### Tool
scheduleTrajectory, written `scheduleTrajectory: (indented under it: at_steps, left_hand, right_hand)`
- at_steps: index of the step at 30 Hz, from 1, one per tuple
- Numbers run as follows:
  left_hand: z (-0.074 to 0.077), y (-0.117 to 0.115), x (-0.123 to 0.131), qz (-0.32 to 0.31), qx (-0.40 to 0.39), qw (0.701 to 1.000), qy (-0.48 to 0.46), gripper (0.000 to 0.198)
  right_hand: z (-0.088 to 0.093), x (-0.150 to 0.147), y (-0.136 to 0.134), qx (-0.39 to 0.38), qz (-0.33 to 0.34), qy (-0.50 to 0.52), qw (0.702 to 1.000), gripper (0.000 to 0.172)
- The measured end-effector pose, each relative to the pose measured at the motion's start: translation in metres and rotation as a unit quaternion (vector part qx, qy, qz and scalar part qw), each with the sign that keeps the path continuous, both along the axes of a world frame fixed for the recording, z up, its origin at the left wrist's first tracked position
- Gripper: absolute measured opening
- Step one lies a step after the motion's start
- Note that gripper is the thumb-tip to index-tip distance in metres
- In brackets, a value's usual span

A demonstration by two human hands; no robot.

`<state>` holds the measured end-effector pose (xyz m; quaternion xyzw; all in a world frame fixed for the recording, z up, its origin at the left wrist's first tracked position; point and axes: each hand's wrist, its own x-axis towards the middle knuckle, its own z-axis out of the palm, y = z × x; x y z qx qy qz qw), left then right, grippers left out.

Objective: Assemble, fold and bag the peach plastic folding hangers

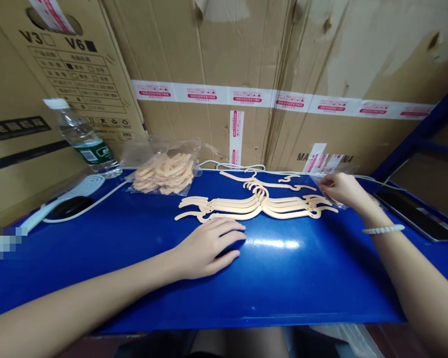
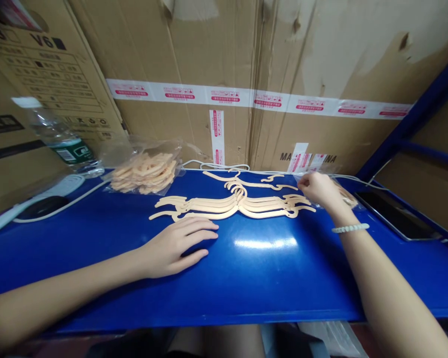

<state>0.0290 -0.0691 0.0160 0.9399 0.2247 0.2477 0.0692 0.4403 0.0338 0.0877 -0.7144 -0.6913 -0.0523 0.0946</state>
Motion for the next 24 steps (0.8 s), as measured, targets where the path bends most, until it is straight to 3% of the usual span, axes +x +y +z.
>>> scheduleTrajectory:
  at_steps: [6, 14, 24]
  left_hand:
    - [0.000, 0.000, 0.001, -0.004, 0.004, 1.000, -0.007, 0.026]
    - [0.000, 0.000, 0.001, -0.006, 0.005, 1.000, -0.011, 0.026]
    - [0.000, 0.000, 0.000, -0.010, 0.001, 1.000, -0.004, 0.026]
  right_hand:
    - [0.002, -0.010, -0.005, 0.058, 0.016, 0.025, 0.998, 0.027]
    - [-0.004, -0.021, -0.007, 0.088, 0.041, 0.052, 0.994, 0.023]
    - [0.003, -0.031, -0.015, 0.123, 0.042, 0.098, 0.987, 0.020]
